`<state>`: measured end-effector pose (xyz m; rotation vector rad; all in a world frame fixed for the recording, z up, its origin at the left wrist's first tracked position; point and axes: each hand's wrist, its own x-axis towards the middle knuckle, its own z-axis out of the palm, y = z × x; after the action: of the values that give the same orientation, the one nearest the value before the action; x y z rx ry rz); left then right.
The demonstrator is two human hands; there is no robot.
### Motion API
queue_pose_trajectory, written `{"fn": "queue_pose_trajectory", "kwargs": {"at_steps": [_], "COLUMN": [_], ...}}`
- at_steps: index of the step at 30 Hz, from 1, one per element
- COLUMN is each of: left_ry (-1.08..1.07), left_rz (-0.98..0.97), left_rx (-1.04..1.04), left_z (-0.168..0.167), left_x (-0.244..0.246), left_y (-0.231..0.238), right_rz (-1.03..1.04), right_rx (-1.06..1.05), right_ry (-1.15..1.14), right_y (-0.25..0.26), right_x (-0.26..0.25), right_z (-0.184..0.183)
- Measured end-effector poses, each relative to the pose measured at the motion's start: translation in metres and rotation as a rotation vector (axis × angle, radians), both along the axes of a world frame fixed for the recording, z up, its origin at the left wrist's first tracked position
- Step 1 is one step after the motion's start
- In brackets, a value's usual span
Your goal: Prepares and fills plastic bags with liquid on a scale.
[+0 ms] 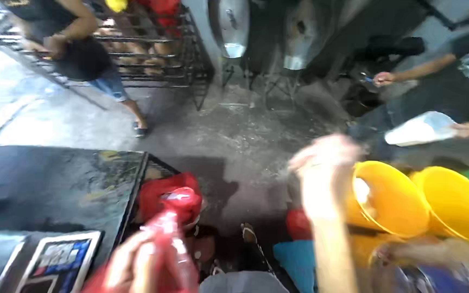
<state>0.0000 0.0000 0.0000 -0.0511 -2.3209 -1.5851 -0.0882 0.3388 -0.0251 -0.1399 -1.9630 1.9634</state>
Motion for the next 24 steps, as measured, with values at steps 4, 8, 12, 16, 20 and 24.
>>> {"fn": "queue_pose_trajectory", "kwargs": {"at_steps": [4, 8, 12, 16, 20, 24], "left_ry": [-0.400, -0.246, -0.022, -0.084, -0.278, -0.335], "left_rz": [0.060, 0.118, 0.267, 0.286, 0.248, 0.271], "left_rx": [0.145, 0.047, -0.198, -0.297, -0.357, -0.360], "left_z": [-0.080, -0.080, -0.054, -0.044, -0.070, -0.110], "left_x": [0.058, 0.075, 0.082, 0.116, 0.165, 0.214], "left_y": [0.016, 0.013, -0.011, -0.035, -0.053, -0.081], "right_rz": [0.611, 1.209, 1.386, 1.218, 0.964, 0.970], "right_rx": [-0.141, 0.011, 0.856, 1.073, 0.405, 0.207], "right_ry": [-0.174, 0.155, 0.095, -0.355, -0.603, -0.788], "right_y": [-0.096, -0.159, -0.200, -0.235, -0.242, -0.254], "right_x": [0.045, 0.062, 0.081, 0.117, 0.155, 0.208], "right_z": [-0.090, -0.066, -0.008, 0.017, -0.028, -0.055]}}
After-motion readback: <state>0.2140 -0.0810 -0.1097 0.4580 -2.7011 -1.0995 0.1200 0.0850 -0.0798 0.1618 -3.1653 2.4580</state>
